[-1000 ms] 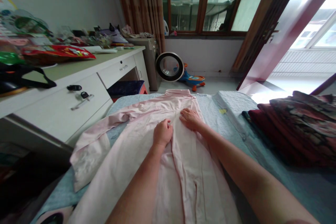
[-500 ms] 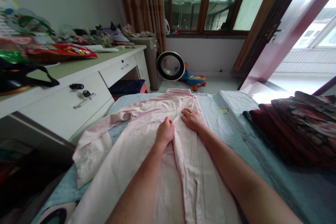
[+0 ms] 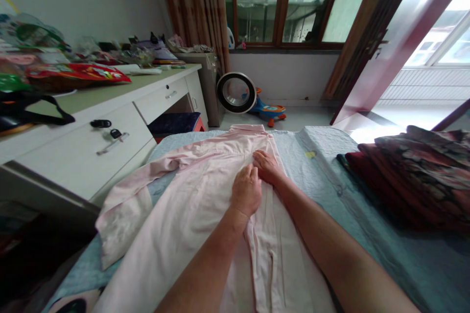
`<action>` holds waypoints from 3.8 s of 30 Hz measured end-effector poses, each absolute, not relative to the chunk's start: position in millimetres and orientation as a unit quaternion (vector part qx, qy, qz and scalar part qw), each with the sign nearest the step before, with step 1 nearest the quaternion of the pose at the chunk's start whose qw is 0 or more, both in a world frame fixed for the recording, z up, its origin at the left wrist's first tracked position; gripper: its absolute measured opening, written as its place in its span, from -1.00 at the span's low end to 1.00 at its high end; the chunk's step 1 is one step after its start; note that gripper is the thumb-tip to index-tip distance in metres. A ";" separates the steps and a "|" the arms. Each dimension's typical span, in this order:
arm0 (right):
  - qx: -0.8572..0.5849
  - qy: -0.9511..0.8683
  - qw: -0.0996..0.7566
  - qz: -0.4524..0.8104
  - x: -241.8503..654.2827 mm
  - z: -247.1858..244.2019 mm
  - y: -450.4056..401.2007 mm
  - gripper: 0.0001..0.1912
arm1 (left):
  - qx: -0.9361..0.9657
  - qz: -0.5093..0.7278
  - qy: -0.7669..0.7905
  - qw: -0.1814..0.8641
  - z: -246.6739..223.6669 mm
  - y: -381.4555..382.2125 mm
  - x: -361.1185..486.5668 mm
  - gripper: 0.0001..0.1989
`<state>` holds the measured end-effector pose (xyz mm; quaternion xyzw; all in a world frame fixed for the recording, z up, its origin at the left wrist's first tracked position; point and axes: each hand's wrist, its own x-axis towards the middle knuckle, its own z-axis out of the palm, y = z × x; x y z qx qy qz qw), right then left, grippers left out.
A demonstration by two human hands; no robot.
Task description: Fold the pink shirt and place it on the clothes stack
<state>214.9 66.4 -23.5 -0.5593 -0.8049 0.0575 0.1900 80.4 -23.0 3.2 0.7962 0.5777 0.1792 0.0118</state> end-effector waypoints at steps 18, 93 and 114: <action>-0.677 -0.730 0.087 0.032 223.9 -18.8 89.8 -0.30 | 0.811 0.106 0.572 0.068 -27.3 -38.4 81.2 -0.23; -0.630 -0.767 0.104 0.058 244.5 -19.7 -143.9 -0.48 | 0.811 0.184 0.552 -0.062 -8.2 -56.7 78.7 -0.51; -0.640 -0.758 0.123 0.030 234.4 -15.5 -167.9 -0.51 | 0.887 0.102 0.451 0.002 -25.7 -188.3 38.4 -0.50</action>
